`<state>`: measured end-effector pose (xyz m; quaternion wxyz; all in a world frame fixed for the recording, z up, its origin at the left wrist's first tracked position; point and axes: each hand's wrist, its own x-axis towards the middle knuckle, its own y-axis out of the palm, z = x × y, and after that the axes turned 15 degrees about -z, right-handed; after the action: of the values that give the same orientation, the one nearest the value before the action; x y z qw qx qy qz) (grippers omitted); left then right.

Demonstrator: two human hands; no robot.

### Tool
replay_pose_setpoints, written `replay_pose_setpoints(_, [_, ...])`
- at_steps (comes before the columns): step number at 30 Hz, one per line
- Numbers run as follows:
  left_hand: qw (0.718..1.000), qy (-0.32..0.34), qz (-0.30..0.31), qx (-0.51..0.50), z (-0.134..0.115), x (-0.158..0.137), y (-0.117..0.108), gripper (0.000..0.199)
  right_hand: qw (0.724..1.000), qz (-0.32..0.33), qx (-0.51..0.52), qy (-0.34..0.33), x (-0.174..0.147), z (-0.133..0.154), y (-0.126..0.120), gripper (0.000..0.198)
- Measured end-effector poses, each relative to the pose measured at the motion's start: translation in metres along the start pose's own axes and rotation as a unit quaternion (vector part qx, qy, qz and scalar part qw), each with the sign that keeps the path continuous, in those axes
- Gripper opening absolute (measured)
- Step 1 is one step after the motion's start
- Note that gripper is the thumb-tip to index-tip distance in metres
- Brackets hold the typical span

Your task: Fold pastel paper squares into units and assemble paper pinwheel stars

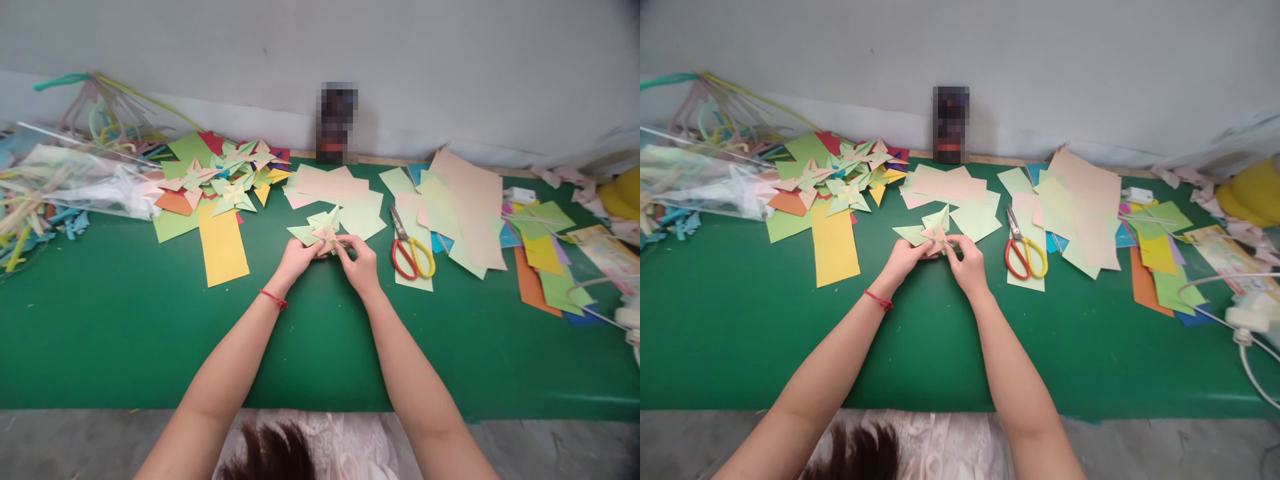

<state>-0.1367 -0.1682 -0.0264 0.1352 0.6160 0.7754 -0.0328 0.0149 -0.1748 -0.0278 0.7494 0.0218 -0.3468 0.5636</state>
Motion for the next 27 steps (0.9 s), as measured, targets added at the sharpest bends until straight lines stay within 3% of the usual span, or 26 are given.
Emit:
replay_pose_setpoints(13, [1.000,0.008,0.013,0.000,-0.0069,-0.0033,0.0024,0.039,0.999,0.003,0.040,0.031,0.0023,-0.0011,0.0000,0.013])
replay_pose_setpoints(21, [0.999,0.023,0.032,0.009,-0.0066,-0.0052,0.0040,0.038,0.999,-0.013,0.014,0.035,0.0009,0.0007,0.0006,0.014])
replay_pose_setpoints(27, [0.997,0.058,0.024,0.044,-0.0049,-0.0036,0.0011,0.035,0.999,-0.003,0.032,0.036,0.0024,-0.0007,-0.0010,0.013])
